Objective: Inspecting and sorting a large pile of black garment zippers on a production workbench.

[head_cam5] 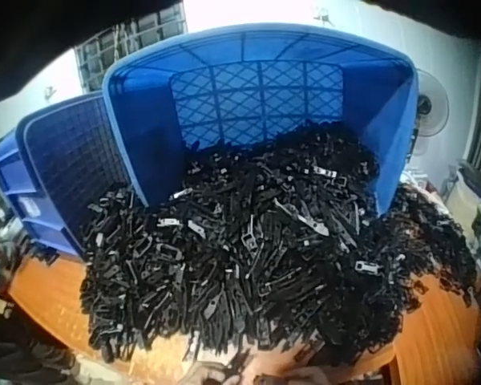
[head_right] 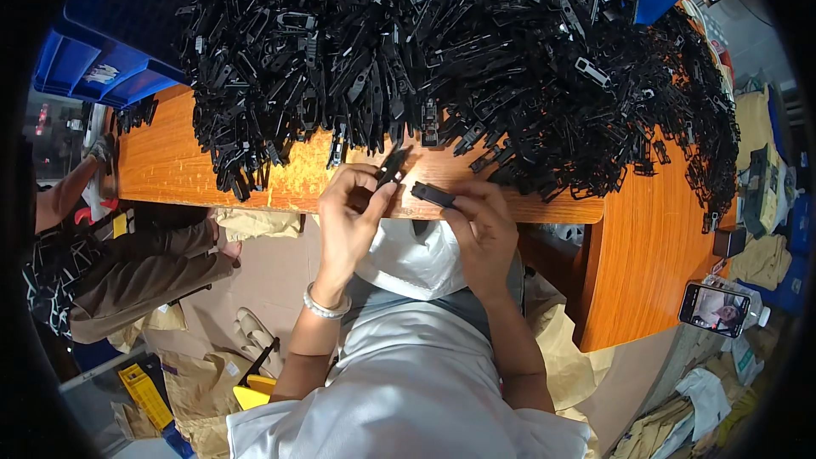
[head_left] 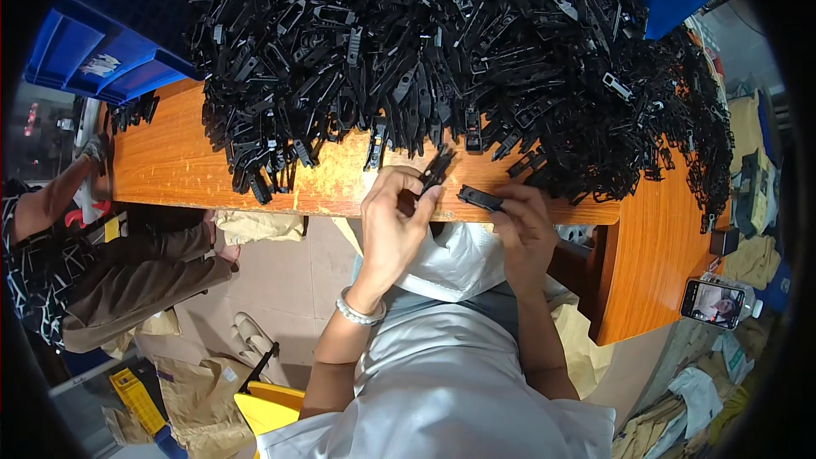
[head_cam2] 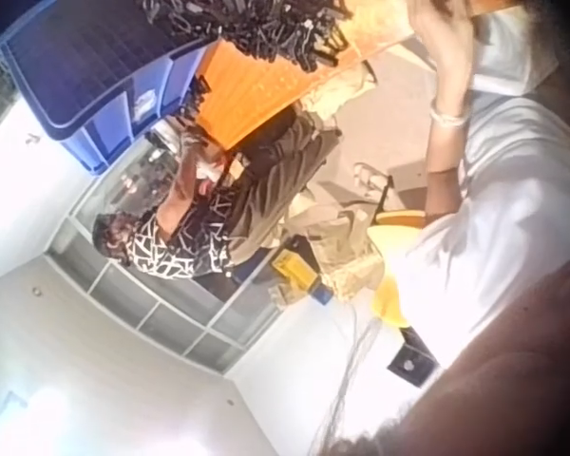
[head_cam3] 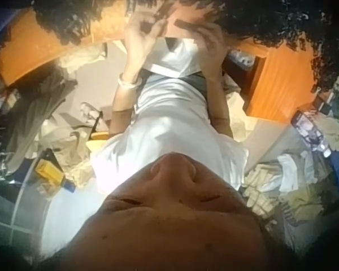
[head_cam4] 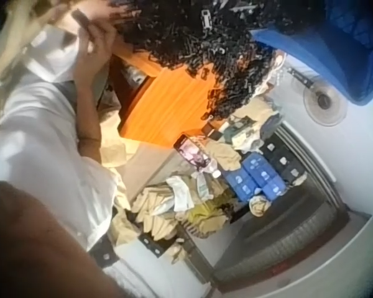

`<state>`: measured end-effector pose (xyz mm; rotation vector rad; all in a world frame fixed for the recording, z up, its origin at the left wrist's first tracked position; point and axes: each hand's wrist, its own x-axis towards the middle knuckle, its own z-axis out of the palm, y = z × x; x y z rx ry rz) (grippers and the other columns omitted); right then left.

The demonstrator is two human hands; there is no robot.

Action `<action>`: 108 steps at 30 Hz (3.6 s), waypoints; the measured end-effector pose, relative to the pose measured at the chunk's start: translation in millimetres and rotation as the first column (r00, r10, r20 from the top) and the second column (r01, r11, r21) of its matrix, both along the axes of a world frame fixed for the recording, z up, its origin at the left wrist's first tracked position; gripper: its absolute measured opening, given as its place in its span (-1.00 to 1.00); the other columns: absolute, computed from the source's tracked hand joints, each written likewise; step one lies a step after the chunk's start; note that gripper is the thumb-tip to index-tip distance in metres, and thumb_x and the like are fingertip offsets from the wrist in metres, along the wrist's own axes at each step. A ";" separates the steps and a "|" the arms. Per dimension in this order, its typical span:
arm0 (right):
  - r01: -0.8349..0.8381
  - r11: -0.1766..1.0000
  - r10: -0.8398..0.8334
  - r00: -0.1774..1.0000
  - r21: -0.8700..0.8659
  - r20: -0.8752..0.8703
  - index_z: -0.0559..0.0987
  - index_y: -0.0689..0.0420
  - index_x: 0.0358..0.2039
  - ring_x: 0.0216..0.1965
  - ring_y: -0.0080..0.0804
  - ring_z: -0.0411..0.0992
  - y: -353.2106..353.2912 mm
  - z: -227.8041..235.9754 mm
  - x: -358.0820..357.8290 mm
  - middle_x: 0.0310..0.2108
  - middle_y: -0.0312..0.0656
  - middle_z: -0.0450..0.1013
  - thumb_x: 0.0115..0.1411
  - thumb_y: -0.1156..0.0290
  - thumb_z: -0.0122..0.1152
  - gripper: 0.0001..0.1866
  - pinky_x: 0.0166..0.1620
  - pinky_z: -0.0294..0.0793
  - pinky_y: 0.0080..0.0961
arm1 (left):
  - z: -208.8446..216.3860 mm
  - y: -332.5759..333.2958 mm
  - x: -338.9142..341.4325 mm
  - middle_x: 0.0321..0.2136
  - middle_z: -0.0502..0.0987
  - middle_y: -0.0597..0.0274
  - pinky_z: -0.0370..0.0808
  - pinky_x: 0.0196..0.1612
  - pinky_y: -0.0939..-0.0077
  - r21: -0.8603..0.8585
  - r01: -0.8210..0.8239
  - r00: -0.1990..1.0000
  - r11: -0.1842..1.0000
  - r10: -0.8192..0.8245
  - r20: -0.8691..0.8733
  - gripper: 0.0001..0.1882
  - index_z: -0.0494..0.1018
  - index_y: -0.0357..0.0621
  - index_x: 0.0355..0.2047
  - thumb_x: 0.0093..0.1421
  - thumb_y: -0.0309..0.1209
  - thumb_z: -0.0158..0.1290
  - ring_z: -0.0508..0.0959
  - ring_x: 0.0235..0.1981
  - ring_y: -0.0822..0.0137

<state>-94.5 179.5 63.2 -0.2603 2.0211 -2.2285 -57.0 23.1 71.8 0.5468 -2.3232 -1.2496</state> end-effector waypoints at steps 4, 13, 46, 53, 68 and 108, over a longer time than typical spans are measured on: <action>-0.048 0.997 0.050 0.998 -0.059 0.036 0.51 0.39 -0.41 -0.37 -0.55 0.39 -0.2 -0.2 0.2 -0.35 -0.16 0.40 -0.06 0.70 0.16 -0.86 -0.32 0.39 -0.70 | 12.1 -9.7 5.9 -0.62 0.45 0.31 0.23 -0.65 0.78 0.609 0.123 0.990 0.784 -0.141 -0.018 -0.89 0.41 -0.28 -0.47 0.04 -0.51 0.12 0.39 -0.70 0.60; -0.039 0.989 0.039 0.999 0.146 0.000 0.50 0.41 -0.43 -0.48 -0.59 0.42 -6.7 12.9 3.4 -0.42 -0.19 0.39 -0.09 0.73 0.16 -0.86 -0.45 0.36 -0.76 | 3.4 -7.4 6.4 -0.67 0.41 0.39 0.15 -0.64 0.79 0.809 0.170 0.941 0.563 -0.338 0.038 -0.79 0.49 -0.26 -0.39 0.17 -0.34 0.01 0.24 -0.71 0.65; -0.107 0.983 0.128 0.981 -0.149 0.145 0.43 0.37 -0.27 -0.47 -0.49 0.46 -6.0 -1.5 -7.8 -0.49 -0.10 0.47 0.11 0.59 0.02 -0.83 -0.51 0.39 -0.68 | 88.3 -38.6 -221.6 -0.45 0.49 -0.21 0.46 -0.26 0.22 -0.537 0.251 0.964 0.805 -0.259 0.061 -0.76 0.46 -0.38 -0.48 -0.10 -0.40 0.10 0.52 -0.35 -0.07; -0.078 0.978 0.109 0.982 -0.195 0.155 0.44 0.37 -0.28 -0.46 -0.51 0.46 -6.5 -1.6 -10.1 -0.49 -0.11 0.47 0.12 0.57 0.02 -0.84 -0.48 0.39 -0.69 | 96.8 -47.1 -195.5 -0.47 0.50 -0.22 0.47 -0.25 0.28 -0.396 0.251 0.968 0.883 -0.234 0.091 -0.63 0.46 -0.45 -0.39 -0.18 -0.39 0.14 0.53 -0.35 -0.04; -0.087 0.967 0.122 0.984 -0.238 0.133 0.42 0.44 -0.25 -0.51 -0.38 0.47 1.2 22.8 -8.6 -0.39 -0.06 0.38 -0.07 0.77 -0.04 -0.71 -0.40 0.46 -0.57 | 39.4 -32.1 -24.1 -0.29 0.53 0.07 0.46 -0.40 0.67 0.497 0.522 0.804 0.693 -0.595 -0.014 -0.63 0.42 -0.28 -0.20 -0.08 -0.74 -0.09 0.52 -0.41 0.46; -0.193 0.886 0.273 0.952 0.422 -0.139 0.53 0.28 -0.33 -0.51 -0.50 0.35 11.6 9.1 4.3 -0.46 -0.19 0.39 0.03 0.58 0.09 -0.84 -0.46 0.30 -0.63 | 13.0 -86.8 -16.6 -0.50 0.46 -0.02 0.36 -0.51 0.30 -0.666 -0.048 0.981 0.745 0.159 0.107 -0.84 0.47 -0.32 -0.45 0.01 -0.45 0.07 0.46 -0.56 0.02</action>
